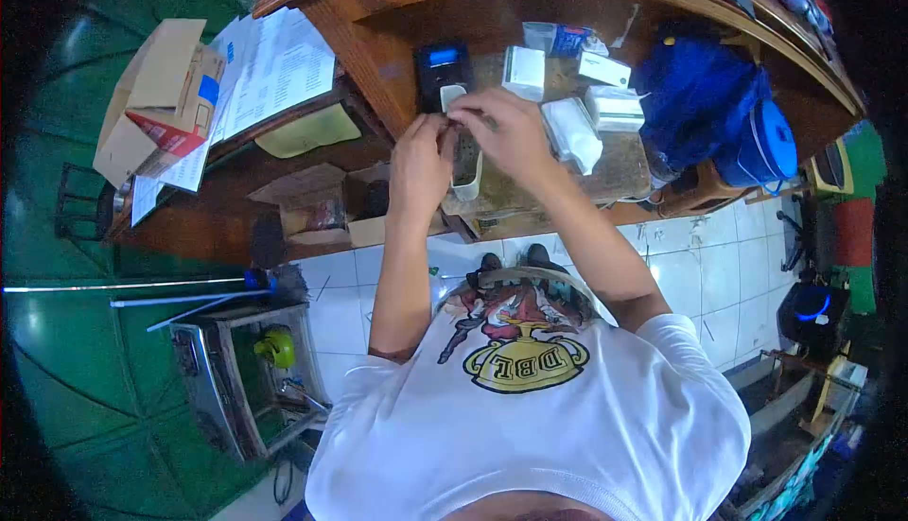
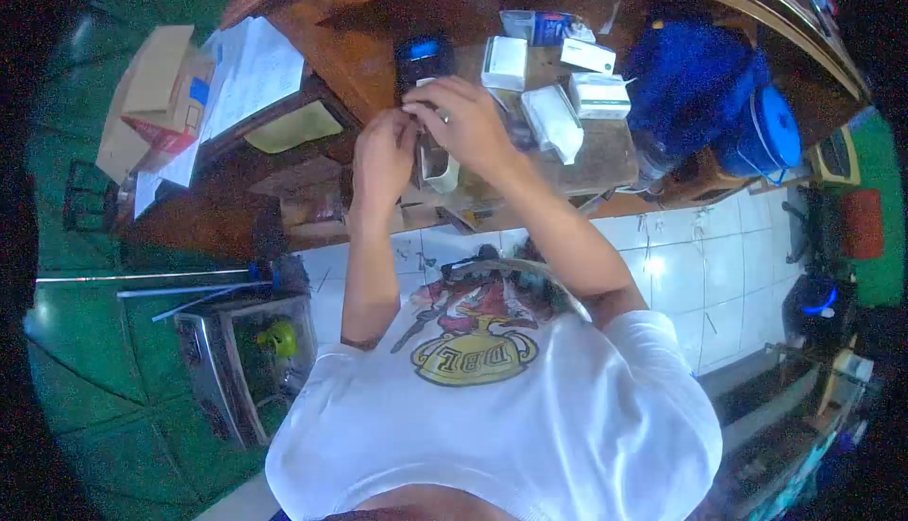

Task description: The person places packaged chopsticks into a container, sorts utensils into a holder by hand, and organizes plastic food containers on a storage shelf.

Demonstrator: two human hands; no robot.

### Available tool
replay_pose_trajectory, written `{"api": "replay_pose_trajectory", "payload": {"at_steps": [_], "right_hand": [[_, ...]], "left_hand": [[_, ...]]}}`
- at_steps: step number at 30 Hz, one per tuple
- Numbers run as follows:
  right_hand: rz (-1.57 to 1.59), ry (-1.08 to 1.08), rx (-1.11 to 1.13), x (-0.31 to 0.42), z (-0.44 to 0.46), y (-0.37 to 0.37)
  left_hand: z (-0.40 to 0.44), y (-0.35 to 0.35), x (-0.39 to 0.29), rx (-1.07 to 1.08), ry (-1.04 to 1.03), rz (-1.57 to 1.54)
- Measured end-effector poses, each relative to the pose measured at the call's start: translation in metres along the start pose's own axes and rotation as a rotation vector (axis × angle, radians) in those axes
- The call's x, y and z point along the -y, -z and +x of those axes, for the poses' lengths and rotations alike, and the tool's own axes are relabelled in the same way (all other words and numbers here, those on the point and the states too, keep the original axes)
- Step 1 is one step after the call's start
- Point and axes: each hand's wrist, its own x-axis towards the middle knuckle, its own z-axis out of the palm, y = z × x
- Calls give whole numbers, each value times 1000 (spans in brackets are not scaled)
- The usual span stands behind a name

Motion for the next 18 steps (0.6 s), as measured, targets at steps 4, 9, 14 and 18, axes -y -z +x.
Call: {"api": "replay_pose_trajectory", "payload": {"at_steps": [4,9,14,18], "right_hand": [[14,14,127,-15,-14,-18],[48,-17,236,-28,-29,-35],[45,-44,251,-31,-28,-37],[8,-36,282,-33,-26,-36]], "left_hand": [[-15,-9,25,65,72,62],[-30,-22,46,70,138,116],[-34,-27,54,126,214,59],[-34,-34,62,90,146,18]]}}
